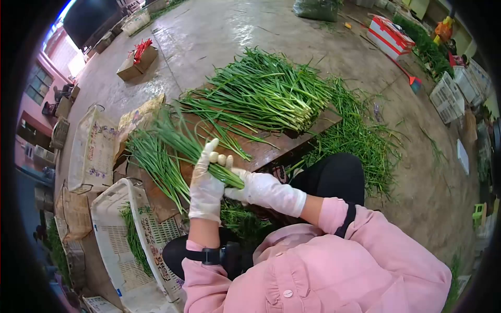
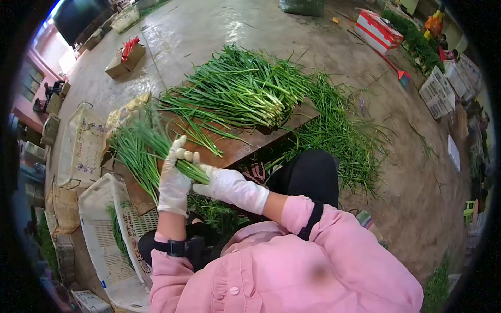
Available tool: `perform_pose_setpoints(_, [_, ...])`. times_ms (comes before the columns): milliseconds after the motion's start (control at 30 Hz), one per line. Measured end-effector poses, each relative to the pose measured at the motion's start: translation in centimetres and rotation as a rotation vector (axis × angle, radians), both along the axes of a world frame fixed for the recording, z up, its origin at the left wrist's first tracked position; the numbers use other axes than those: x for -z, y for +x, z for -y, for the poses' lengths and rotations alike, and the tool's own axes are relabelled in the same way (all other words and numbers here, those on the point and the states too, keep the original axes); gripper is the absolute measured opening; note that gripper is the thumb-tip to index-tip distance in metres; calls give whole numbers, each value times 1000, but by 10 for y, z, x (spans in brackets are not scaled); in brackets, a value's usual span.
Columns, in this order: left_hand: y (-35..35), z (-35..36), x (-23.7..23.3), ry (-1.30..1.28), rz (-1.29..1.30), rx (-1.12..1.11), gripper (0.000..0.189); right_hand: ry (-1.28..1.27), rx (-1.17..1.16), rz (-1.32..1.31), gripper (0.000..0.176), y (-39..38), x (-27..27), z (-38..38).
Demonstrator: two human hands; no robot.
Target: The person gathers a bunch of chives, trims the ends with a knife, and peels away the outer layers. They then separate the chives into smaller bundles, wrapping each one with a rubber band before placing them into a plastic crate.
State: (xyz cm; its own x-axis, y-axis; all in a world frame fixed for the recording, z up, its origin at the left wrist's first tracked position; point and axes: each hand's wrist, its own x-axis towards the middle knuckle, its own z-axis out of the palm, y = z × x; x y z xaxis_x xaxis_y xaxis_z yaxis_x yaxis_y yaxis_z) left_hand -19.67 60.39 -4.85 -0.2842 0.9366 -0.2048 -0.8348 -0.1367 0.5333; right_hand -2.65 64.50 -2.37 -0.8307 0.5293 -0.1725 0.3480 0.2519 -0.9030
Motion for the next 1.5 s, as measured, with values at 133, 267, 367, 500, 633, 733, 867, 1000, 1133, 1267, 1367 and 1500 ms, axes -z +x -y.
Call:
perform_pose_setpoints(133, [23, 11, 20, -321, 40, 15, 34, -98, 123, 200, 30, 2, 65, 9])
perform_pose_setpoints(267, [54, 39, 63, -200, -98, 149, 28, 452, 283, -108, 12, -10, 158, 18])
perform_pose_setpoints(367, [66, 55, 38, -308, -183, 66, 31, 1046, 192, 356, 15, -5, 92, 51])
perform_pose_setpoints(500, [48, 80, 34, -248, -72, 80, 34, 932, -229, 254, 24, 20, 73, 54])
perform_pose_setpoints(633, [41, 101, -8, -241, -4, 37, 29, -23, -173, 474, 49, 38, -28, 31])
perform_pose_setpoints(733, [22, 118, 9, -155, -115, 106, 29, -199, 94, 484, 51, 45, -33, 19])
perform_pose_setpoints(867, [20, 116, 11, -85, -135, 95, 35, -170, 187, 358, 50, 45, -27, 10])
perform_pose_setpoints(1000, [34, 107, 13, -273, -417, 50, 33, -92, 129, 213, 87, 18, -19, 14])
perform_pose_setpoints(1133, [38, 83, 69, -222, -443, -140, 37, -286, 113, 202, 88, -32, 0, 25])
perform_pose_setpoints(1267, [49, 92, 9, -735, -1078, 39, 49, -519, 98, -76, 69, -49, 13, 22])
perform_pose_setpoints(1367, [33, 91, 3, -387, -821, -16, 50, -660, 74, -294, 66, -57, 33, 16])
perform_pose_setpoints(1500, [13, 99, -14, -263, -397, 246, 42, -875, 15, -324, 51, -54, 10, 7])
